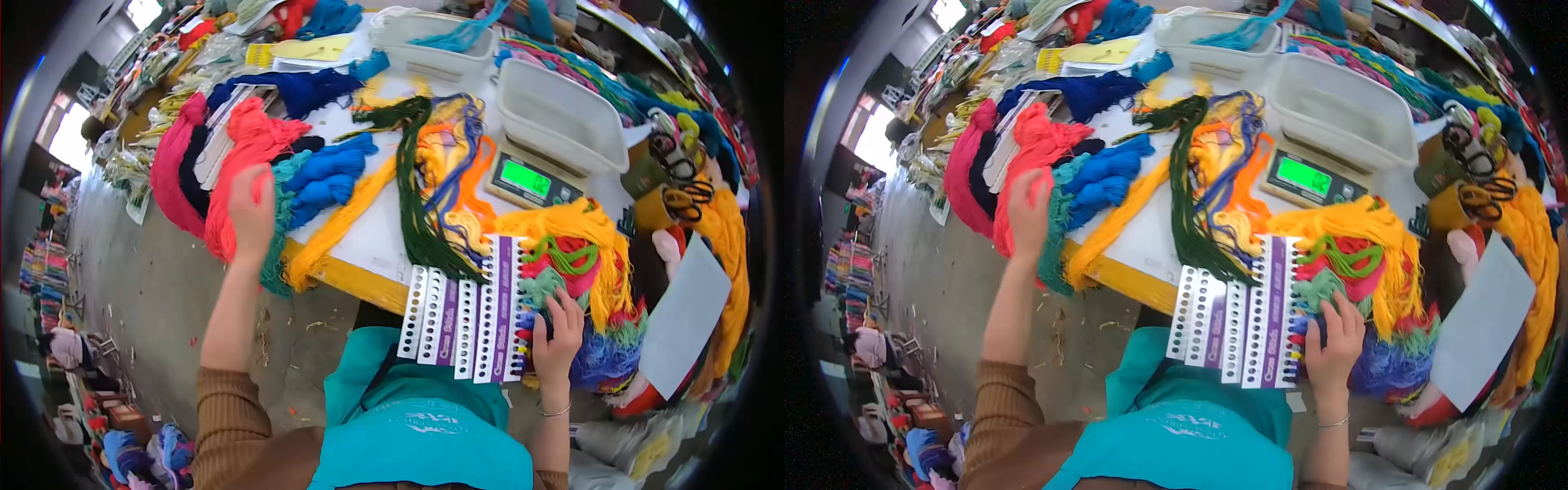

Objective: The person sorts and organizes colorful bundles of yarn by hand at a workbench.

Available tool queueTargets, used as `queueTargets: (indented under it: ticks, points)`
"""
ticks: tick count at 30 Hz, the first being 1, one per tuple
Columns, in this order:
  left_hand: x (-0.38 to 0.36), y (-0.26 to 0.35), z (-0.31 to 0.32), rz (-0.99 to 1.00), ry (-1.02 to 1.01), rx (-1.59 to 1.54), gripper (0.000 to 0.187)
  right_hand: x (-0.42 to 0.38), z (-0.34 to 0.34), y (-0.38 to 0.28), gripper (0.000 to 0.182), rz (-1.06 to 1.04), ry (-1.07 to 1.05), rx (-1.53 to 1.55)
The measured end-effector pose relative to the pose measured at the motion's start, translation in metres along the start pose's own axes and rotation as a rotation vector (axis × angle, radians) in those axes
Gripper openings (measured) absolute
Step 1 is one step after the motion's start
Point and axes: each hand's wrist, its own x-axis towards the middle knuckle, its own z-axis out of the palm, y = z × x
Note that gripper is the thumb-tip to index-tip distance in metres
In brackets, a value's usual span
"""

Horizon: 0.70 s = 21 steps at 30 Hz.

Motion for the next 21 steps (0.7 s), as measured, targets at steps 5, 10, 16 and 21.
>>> queueTargets:
  ticks: [5, 10, 16, 21]
  points:
    - [0.074, -0.073, -0.014, 0.243, -0.098, 0.488, 0.029, 0.0, 0.017, 0.001, 0.028, 0.014, 0.031, -0.106]
    - [0.091, -0.076, 0.015, 0.306, -0.306, 0.746, 0.04, -0.001, 0.02, 0.002, 0.025, 0.043, 0.012, -0.127]
    - [0.094, -0.077, 0.02, 0.214, -0.408, 0.872, 0.032, -0.001, 0.022, 0.004, 0.025, 0.042, 0.014, -0.138]
    - [0.092, -0.111, 0.011, 0.166, -0.174, 0.397, 0.019, -0.002, 0.023, 0.004, 0.024, 0.037, 0.016, -0.136]
